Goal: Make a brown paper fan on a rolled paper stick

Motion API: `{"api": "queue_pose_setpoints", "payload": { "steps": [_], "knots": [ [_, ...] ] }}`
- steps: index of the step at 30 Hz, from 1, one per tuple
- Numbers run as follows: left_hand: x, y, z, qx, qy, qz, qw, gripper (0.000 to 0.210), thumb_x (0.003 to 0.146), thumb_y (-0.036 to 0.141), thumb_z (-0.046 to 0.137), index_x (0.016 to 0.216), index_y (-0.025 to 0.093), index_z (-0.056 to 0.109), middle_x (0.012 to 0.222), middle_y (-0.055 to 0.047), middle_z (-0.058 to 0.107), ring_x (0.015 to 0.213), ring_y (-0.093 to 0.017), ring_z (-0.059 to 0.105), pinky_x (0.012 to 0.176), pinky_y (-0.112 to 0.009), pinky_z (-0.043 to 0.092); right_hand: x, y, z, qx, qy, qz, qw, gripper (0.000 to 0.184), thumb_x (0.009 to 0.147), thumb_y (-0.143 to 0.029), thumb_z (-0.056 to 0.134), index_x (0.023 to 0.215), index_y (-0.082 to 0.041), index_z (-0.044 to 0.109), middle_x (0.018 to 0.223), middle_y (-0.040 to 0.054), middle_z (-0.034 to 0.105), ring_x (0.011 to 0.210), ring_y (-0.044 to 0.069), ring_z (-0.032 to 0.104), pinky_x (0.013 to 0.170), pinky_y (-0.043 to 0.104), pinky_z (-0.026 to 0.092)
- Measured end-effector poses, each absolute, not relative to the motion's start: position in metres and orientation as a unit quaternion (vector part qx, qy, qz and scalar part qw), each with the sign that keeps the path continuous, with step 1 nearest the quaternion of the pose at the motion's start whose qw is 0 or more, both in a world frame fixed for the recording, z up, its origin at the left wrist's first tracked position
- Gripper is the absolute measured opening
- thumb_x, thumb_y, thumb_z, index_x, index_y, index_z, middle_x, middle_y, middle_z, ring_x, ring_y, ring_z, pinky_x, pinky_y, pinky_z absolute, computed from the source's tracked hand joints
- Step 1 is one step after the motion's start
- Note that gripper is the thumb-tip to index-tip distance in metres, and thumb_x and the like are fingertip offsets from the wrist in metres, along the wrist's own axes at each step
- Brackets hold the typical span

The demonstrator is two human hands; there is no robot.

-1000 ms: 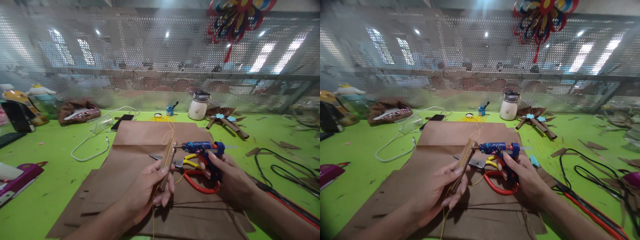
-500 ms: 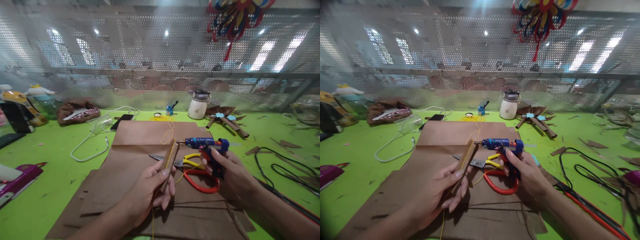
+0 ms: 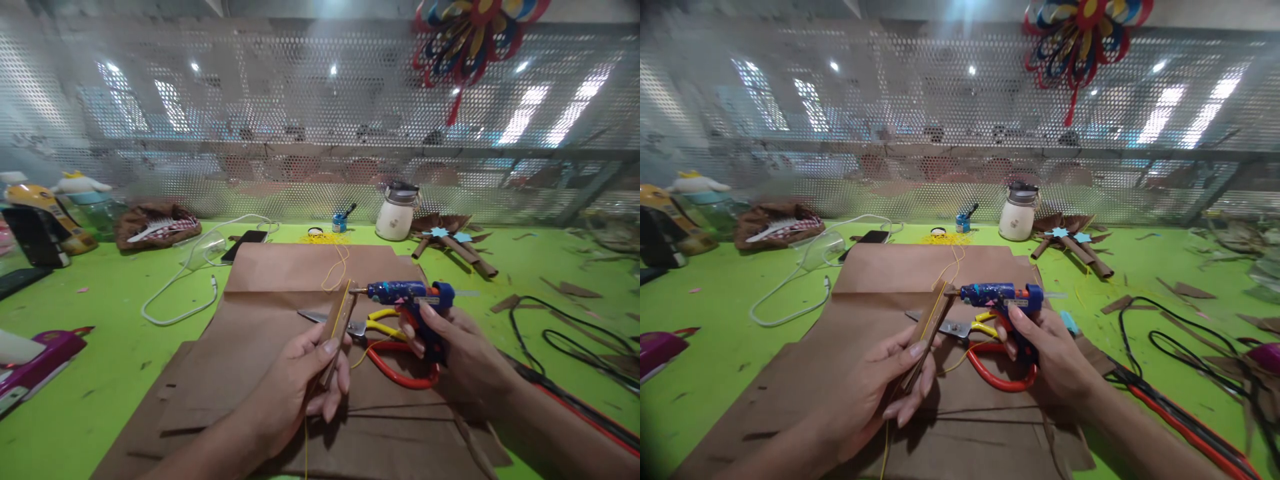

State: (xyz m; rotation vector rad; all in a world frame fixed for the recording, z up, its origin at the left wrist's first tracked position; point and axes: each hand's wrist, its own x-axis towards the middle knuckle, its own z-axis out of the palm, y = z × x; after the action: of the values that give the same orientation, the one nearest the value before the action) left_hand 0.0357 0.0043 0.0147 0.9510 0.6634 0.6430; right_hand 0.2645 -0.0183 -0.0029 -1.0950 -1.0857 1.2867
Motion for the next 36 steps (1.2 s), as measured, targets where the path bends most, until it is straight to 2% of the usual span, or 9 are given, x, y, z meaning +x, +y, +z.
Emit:
{"api": "queue_pose_setpoints", "payload": {
  "steps": [3,8,14,19,25,29,36],
  "knots": [
    [0.035,0.005,0.014,0.440,0.305,0.293,0.792,0.019,0.088,0.032,0.045,0.094,0.014,0.050,0.060,0.000,0.056,0.033,-0.004,0.042,0.033,-0.017,0.011,0.267,-0.017,-0.003,-0.467,-0.471,0.524,0.535,0.037,0.086,-0.046,0.048,0.070,-0.014,0.056,0.058,0.0018,0.050,0.048,0.008,0.041,0.041,0.020,0.032],
    [0.036,0.004,0.015,0.447,0.305,0.292,0.789,0.020,0.088,0.031,0.044,0.095,0.014,0.050,0.059,0.000,0.055,0.033,-0.003,0.040,0.033,-0.016,0.012,0.268,-0.016,0.000,-0.461,-0.467,0.513,0.554,0.032,0.086,-0.045,0.049,0.075,-0.015,0.056,0.068,0.0030,0.053,0.051,0.009,0.044,0.043,0.021,0.034],
    [0.037,0.003,0.018,0.443,0.313,0.292,0.787,0.019,0.088,0.031,0.044,0.094,0.014,0.049,0.059,0.000,0.055,0.033,-0.003,0.040,0.033,-0.017,0.011,0.265,-0.017,-0.002,-0.466,-0.458,0.530,0.541,0.037,0.086,-0.047,0.047,0.072,-0.014,0.056,0.058,0.0009,0.048,0.047,0.009,0.039,0.040,0.020,0.032],
    [0.035,0.004,0.016,0.442,0.307,0.298,0.789,0.019,0.087,0.031,0.044,0.095,0.014,0.049,0.061,0.000,0.056,0.034,-0.004,0.041,0.034,-0.016,0.013,0.265,-0.019,-0.007,-0.456,-0.460,0.559,0.518,0.037,0.085,-0.048,0.047,0.074,-0.014,0.056,0.059,0.0013,0.049,0.046,0.009,0.039,0.040,0.021,0.031],
    [0.034,0.006,0.016,0.439,0.305,0.309,0.786,0.016,0.088,0.028,0.042,0.094,0.015,0.048,0.060,0.000,0.055,0.034,-0.004,0.041,0.033,-0.017,0.012,0.261,-0.020,-0.013,-0.457,-0.483,0.531,0.525,0.035,0.085,-0.046,0.049,0.072,-0.014,0.056,0.060,0.0017,0.052,0.049,0.009,0.041,0.046,0.022,0.031],
    [0.035,0.005,0.018,0.440,0.318,0.312,0.780,0.017,0.089,0.028,0.042,0.094,0.014,0.048,0.059,0.001,0.055,0.033,-0.003,0.041,0.033,-0.016,0.013,0.262,-0.021,-0.015,-0.465,-0.504,0.531,0.498,0.037,0.086,-0.046,0.047,0.071,-0.013,0.056,0.057,0.0019,0.050,0.051,0.010,0.041,0.047,0.023,0.030],
    [0.036,0.004,0.017,0.448,0.327,0.303,0.774,0.020,0.087,0.031,0.046,0.097,0.014,0.049,0.060,0.000,0.056,0.034,-0.004,0.043,0.033,-0.017,0.012,0.268,-0.018,-0.006,-0.473,-0.484,0.509,0.532,0.035,0.086,-0.045,0.047,0.074,-0.015,0.057,0.060,0.0016,0.051,0.051,0.010,0.043,0.047,0.023,0.033]
  ]
}}
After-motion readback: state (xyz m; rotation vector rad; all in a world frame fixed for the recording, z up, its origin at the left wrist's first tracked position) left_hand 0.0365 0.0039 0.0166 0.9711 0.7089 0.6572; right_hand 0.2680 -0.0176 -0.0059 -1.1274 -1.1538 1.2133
